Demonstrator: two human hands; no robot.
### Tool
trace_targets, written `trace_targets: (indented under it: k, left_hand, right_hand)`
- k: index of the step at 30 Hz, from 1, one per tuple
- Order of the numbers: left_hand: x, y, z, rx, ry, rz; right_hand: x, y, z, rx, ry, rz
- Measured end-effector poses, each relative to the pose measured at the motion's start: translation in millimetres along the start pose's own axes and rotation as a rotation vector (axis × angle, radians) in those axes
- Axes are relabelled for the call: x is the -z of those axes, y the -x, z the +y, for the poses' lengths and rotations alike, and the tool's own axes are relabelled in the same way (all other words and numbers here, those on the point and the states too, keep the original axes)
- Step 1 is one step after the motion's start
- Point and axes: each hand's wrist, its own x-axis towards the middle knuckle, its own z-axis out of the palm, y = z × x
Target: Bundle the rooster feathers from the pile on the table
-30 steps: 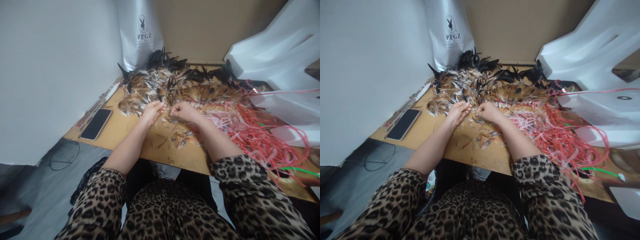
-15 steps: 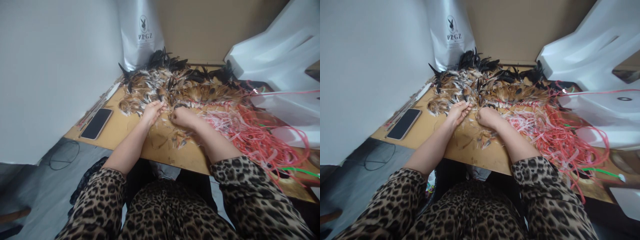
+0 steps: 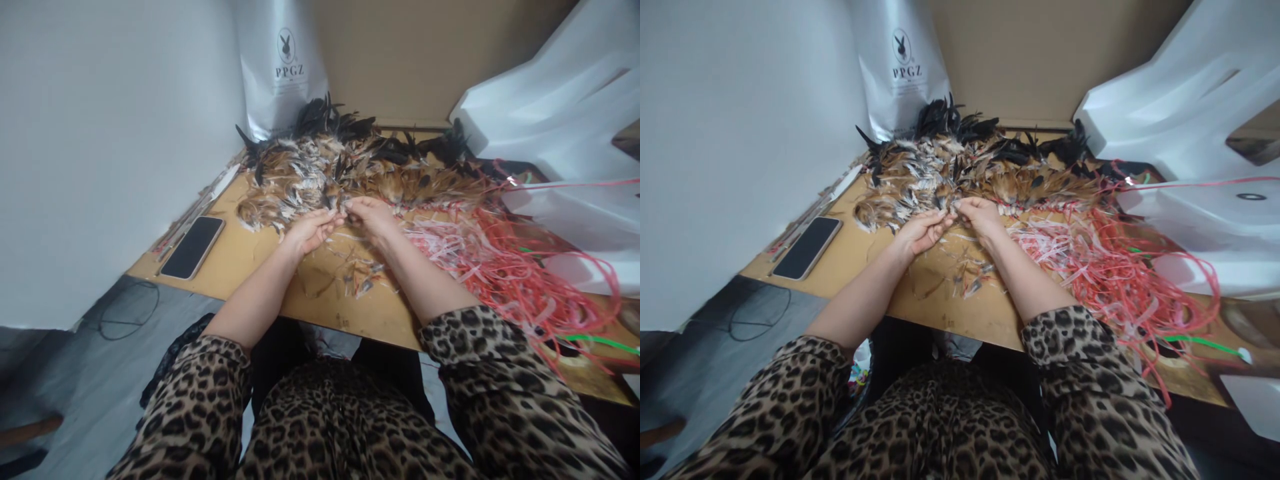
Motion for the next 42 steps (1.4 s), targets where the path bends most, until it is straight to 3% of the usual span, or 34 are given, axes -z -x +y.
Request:
trace_targets:
  k: [5,19,24,28,34,42]
  left_hand:
    - [0.5,-0.7,-0.4,0.017,0.010,-0.055]
    - [-3.5,0.3,-1.4,-0.007,-0.006,0.033]
    - [-1.7,-0.4,-4.3,-0.037,-0.040,0.015]
    - [-0.1,-1.2,-4.3,-0.066,-0.071,-0.016]
    - [0.2,-1.5,-3.2,-0.109,-0.146,0.030]
    - [-3.5,1.8,-5.6,-0.160,-0.298,0.021]
  right_hand:
    - [-7.6,2.1,8.7,0.048,-0.027,0.038]
    - [-10.9,5.5,10.0,0.096,0.071,0.067]
    - [-12.0,6.6,10.8,0.090,0.072,0.064]
    - [-8.9,5.6,8.8,0.042,0.012,0.029]
    - [-1.3,2.5,3.5,-0.007,-0.020,0.011]
    - [-6.6,6.7,5.8,0.059,0.082,0.009]
